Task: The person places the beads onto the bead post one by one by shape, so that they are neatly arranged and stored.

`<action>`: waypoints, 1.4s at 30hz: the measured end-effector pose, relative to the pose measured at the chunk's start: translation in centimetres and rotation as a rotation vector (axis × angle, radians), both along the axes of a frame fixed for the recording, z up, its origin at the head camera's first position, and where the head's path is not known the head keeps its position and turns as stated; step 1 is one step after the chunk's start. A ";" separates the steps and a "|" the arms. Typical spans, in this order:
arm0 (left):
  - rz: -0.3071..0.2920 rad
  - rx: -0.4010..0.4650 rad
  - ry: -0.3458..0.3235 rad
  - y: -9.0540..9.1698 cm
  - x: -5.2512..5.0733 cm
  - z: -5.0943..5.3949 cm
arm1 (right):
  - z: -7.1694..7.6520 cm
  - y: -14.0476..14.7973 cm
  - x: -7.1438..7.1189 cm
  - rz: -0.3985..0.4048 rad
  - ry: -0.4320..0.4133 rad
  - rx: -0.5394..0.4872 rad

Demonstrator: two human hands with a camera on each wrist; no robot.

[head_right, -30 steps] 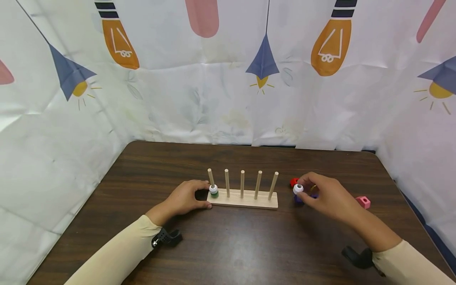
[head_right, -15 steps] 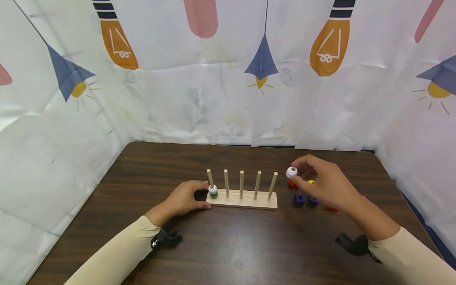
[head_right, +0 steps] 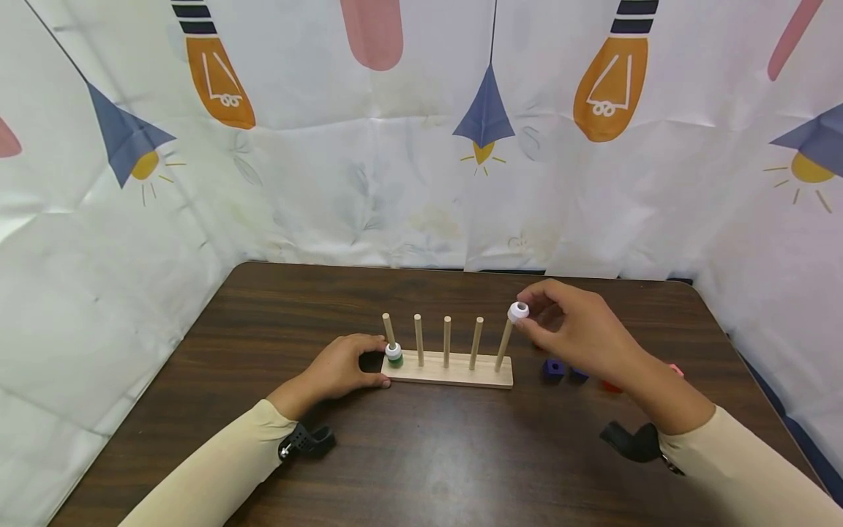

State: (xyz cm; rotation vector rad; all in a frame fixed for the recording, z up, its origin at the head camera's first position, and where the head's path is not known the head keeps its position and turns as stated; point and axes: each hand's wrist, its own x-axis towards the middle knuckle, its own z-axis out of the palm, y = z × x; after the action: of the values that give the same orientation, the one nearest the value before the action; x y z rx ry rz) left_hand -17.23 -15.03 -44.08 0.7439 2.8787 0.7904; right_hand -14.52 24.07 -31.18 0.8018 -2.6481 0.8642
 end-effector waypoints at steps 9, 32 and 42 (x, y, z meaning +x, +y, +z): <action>-0.007 0.003 0.011 0.1 0.0 -0.1 | 0.0 -1.3 -0.4 0.041 0.025 0.006; 0.006 -0.007 -0.001 0.1 0.1 0.3 | -0.2 -4.4 -1.4 0.121 -0.040 -0.061; 0.005 0.000 0.003 0.1 0.1 0.2 | -0.2 -5.5 -1.6 0.138 -0.076 -0.061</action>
State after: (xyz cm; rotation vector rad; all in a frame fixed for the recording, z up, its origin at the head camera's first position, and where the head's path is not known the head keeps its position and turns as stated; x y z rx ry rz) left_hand -17.12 -14.94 -43.91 0.7379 2.8843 0.7908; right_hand -16.10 18.61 -31.41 0.9640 -2.6418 1.0236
